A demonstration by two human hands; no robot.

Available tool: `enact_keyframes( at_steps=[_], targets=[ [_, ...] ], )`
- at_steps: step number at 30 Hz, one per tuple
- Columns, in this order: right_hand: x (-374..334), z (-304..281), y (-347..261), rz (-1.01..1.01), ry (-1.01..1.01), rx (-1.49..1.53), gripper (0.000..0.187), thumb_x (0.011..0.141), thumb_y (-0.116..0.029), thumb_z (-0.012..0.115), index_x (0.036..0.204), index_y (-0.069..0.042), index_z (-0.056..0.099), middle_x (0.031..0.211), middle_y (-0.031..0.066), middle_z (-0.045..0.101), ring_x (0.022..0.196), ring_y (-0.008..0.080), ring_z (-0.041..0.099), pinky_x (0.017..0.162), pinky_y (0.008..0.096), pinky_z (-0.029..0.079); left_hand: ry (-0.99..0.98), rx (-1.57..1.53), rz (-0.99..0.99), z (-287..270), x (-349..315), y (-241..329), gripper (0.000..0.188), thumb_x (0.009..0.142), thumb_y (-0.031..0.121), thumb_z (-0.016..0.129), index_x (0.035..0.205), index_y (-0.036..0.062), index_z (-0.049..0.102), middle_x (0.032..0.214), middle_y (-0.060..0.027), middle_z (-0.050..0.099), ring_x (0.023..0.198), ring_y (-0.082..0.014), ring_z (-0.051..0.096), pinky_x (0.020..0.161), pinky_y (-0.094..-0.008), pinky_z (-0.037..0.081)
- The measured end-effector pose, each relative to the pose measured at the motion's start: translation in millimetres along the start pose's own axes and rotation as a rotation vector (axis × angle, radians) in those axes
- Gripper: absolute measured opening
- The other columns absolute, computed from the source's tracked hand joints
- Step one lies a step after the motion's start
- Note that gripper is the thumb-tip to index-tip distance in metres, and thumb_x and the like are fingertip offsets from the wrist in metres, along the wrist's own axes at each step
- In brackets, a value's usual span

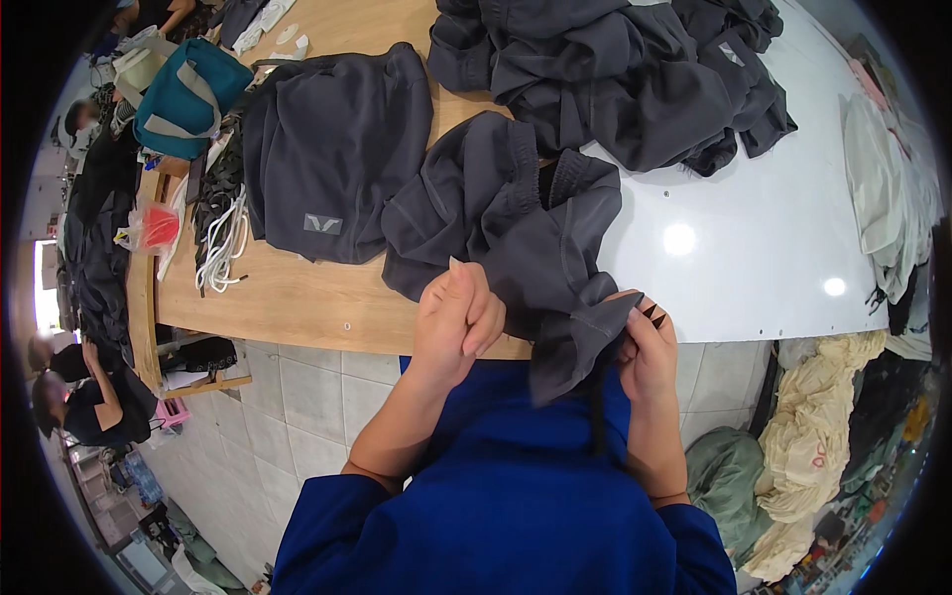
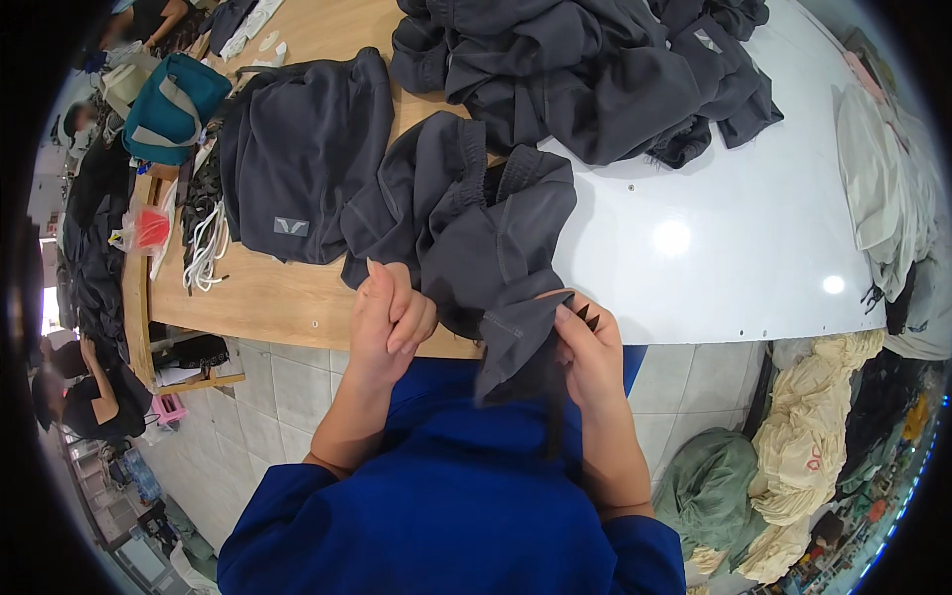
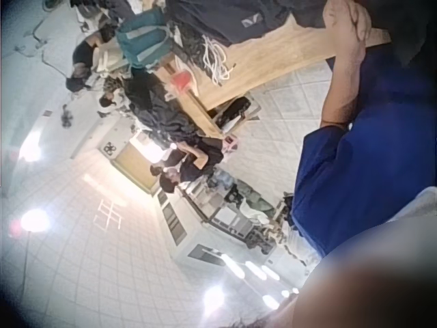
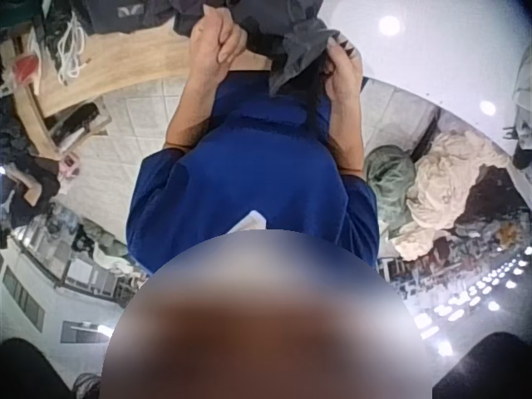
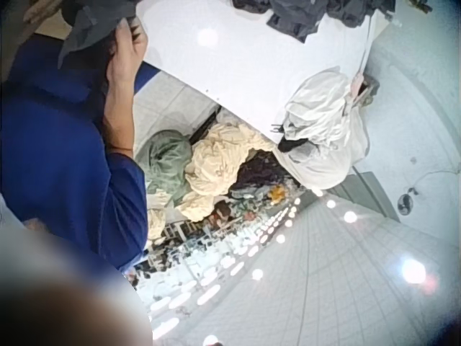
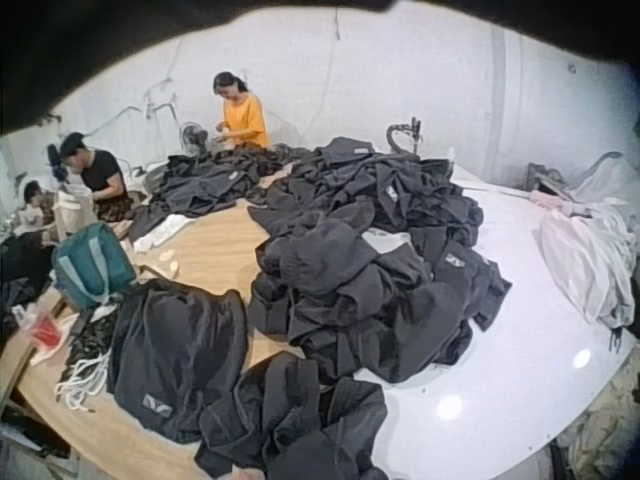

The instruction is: Use small thread snippers to remove excess or loose threads from grey textile shorts.

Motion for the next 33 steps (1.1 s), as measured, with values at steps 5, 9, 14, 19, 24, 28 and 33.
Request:
enact_keyframes(
  at_steps=[5, 9, 14, 19, 24, 28, 33],
  targets=[
    [7.6, 1.5, 1.3, -0.061, 0.156, 0.122, 0.013, 0.092, -0.013, 0.049, 0.082, -0.007, 0.055, 0.059, -0.0068, 0.045, 0.048, 0.0004, 0.033, 0.045, 0.0178, 0.027, 0.231, 0.371, 0.155, 12.8, 1.6, -8.8, 0.031, 0.099, 0.011, 0.038, 0.128, 0.0146, 0.025, 0.082, -0.0071, 0.049, 0.062, -0.0094, 0.043, 0.058, -0.0209, 0.035],
    [8.9, 2.3, 2.6, -0.144, 0.201, 0.054, 0.011, 0.092, -0.011, 0.054, 0.082, -0.008, 0.055, 0.060, -0.0072, 0.043, 0.051, 0.0007, 0.034, 0.047, 0.0175, 0.026, 0.135, 0.425, 0.290, 12.2, -8.7, -23.2, 0.050, 0.094, 0.010, 0.050, 0.132, 0.0146, 0.018, 0.100, -0.0095, 0.048, 0.076, -0.0116, 0.046, 0.069, -0.0237, 0.038],
    [2.9, 15.3, -3.6, -0.175, 0.105, -0.143, 0.011, 0.090, -0.005, 0.056, 0.096, -0.001, 0.063, 0.066, -0.0064, 0.048, 0.056, -0.0002, 0.036, 0.051, 0.0161, 0.027, 0.076, 0.955, 0.351, 32.2, -11.2, -24.5, 0.039, 0.078, 0.009, 0.071, 0.108, 0.0025, 0.046, 0.098, -0.0056, 0.050, 0.081, -0.0120, 0.047, 0.073, -0.0223, 0.038],
    [-1.2, 2.0, -9.0, -0.129, -0.033, -0.197, 0.013, 0.086, -0.003, 0.056, 0.096, 0.000, 0.064, 0.069, -0.0050, 0.053, 0.057, 0.0007, 0.039, 0.051, 0.0162, 0.029, -0.015, 0.444, 0.111, 16.2, -6.7, -5.3, 0.019, 0.093, 0.015, 0.054, 0.082, 0.0008, 0.057, 0.091, -0.0016, 0.056, 0.082, -0.0072, 0.050, 0.070, -0.0222, 0.040],
    [3.4, -3.9, -7.1, 0.141, -0.076, 0.199, 0.016, 0.086, -0.016, 0.049, 0.077, -0.004, 0.052, 0.056, -0.0028, 0.046, 0.045, 0.0036, 0.035, 0.043, 0.0207, 0.029, 0.081, 0.217, -0.233, 16.1, -7.7, -5.2, 0.034, 0.099, 0.025, 0.043, 0.088, -0.0008, 0.062, 0.086, 0.0026, 0.062, 0.080, -0.0029, 0.053, 0.073, -0.0190, 0.042],
    [9.2, -6.2, 0.2, 0.213, 0.006, 0.402, 0.023, 0.091, -0.021, 0.044, 0.075, -0.008, 0.052, 0.052, -0.0055, 0.039, 0.046, 0.0043, 0.035, 0.046, 0.0194, 0.032, 0.072, 0.271, -0.263, 6.5, -8.3, -18.4, 0.028, 0.096, 0.025, 0.051, 0.086, 0.0013, 0.060, 0.082, 0.0023, 0.060, 0.075, -0.0047, 0.052, 0.067, -0.0223, 0.043],
    [22.4, -2.5, -17.7, 0.032, 0.152, 0.534, 0.035, 0.096, -0.029, 0.044, 0.064, -0.014, 0.047, 0.052, -0.0071, 0.036, 0.048, 0.0064, 0.033, 0.051, 0.0210, 0.035, -0.106, 1.467, 0.266, 17.8, 0.3, -13.1, 0.024, 0.085, 0.022, 0.064, 0.084, 0.0000, 0.055, 0.075, -0.0135, 0.054, 0.071, -0.0305, 0.053, 0.062, -0.0319, 0.041]
  ],
)
Point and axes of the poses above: each hand's wrist, its own x-axis towards the middle knuckle, its own z-axis out of the palm, y = z × x, the point moved 3 cm from there along x, towards the middle knuckle
